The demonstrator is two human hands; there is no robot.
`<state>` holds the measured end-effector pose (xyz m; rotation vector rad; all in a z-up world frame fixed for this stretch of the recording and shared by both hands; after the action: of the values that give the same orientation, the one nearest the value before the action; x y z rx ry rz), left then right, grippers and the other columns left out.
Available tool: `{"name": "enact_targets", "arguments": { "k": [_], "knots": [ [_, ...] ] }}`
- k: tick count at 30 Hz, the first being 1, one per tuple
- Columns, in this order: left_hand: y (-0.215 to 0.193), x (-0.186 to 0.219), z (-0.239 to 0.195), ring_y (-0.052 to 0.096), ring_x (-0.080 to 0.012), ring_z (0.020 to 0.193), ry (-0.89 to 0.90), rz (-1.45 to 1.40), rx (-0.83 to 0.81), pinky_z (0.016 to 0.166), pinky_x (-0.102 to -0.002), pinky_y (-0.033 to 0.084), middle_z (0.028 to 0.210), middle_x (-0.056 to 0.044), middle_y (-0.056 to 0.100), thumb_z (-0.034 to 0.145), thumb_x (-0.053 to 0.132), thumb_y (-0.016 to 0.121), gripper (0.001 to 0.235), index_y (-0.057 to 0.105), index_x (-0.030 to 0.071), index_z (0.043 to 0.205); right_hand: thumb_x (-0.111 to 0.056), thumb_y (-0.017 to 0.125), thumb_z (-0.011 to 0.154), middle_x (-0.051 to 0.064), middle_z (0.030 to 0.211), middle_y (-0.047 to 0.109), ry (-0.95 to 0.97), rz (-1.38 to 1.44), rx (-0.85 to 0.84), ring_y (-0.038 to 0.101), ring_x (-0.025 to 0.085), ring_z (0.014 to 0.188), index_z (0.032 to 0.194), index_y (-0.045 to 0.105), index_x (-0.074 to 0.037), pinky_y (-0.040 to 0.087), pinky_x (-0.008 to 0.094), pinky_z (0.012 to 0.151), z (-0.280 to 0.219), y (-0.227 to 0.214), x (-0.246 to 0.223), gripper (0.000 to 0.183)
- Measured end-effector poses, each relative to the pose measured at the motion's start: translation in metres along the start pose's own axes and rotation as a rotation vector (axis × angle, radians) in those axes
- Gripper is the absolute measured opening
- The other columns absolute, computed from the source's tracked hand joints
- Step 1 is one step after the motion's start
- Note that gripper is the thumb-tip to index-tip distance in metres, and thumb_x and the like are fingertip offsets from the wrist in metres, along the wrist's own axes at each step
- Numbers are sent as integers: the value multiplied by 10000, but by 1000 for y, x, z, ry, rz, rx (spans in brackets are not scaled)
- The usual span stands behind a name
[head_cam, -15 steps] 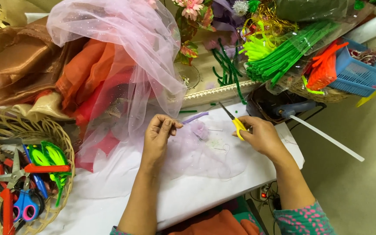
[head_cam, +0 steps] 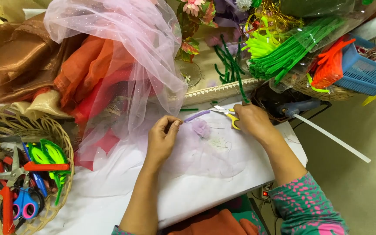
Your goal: The person folds a small piece of light pink tulle fabric into a flower shape, secures it with a thin wire, and trims the wire with scissors. The person then adjusts the petals to refine the shape.
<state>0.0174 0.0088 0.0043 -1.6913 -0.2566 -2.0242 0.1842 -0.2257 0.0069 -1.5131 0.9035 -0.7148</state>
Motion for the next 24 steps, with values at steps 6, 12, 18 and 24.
{"name": "enact_targets", "arguments": {
  "k": [6, 12, 18, 24],
  "knots": [
    [-1, 16, -2, 650, -264, 815, 215, 309, 99, 729, -343, 510, 881, -93, 672, 957, 158, 540, 170, 694, 101, 1000, -211, 719, 762, 138, 960, 694, -66, -45, -39, 701, 341, 888, 870, 702, -131, 570, 436, 756, 4, -2, -3, 136],
    [1, -1, -4, 618, -233, 873, 343, 549, 251, 819, -354, 473, 879, -17, 600, 844, 122, 673, 50, 625, 131, 857, -256, 647, 844, 112, 904, 668, -133, 124, 208, 691, 349, 824, 898, 671, -141, 560, 461, 694, -29, -45, -51, 129],
    [3, 20, -8, 575, -293, 963, 464, 516, 337, 846, -405, 442, 1052, -92, 562, 859, 97, 641, 160, 614, 92, 1017, -221, 719, 789, 124, 812, 681, -244, 497, 95, 686, 336, 799, 951, 650, -104, 540, 451, 715, -13, -17, -79, 211],
    [9, 27, -10, 609, -306, 929, 363, 295, 297, 752, -367, 528, 1081, -105, 565, 864, 83, 626, 184, 617, 93, 1047, -51, 639, 832, 135, 754, 662, -315, 1112, 57, 610, 196, 673, 920, 656, 2, 518, 330, 599, 23, 11, -62, 103]
  ]
}}
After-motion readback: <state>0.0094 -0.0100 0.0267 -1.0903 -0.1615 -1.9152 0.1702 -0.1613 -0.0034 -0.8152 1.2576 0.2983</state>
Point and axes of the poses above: each hand's wrist, its own z-axis towards the middle knuckle, its own y-axis out of the palm, x = y × z, the point moved 2 cm from there along z, towards the middle knuckle
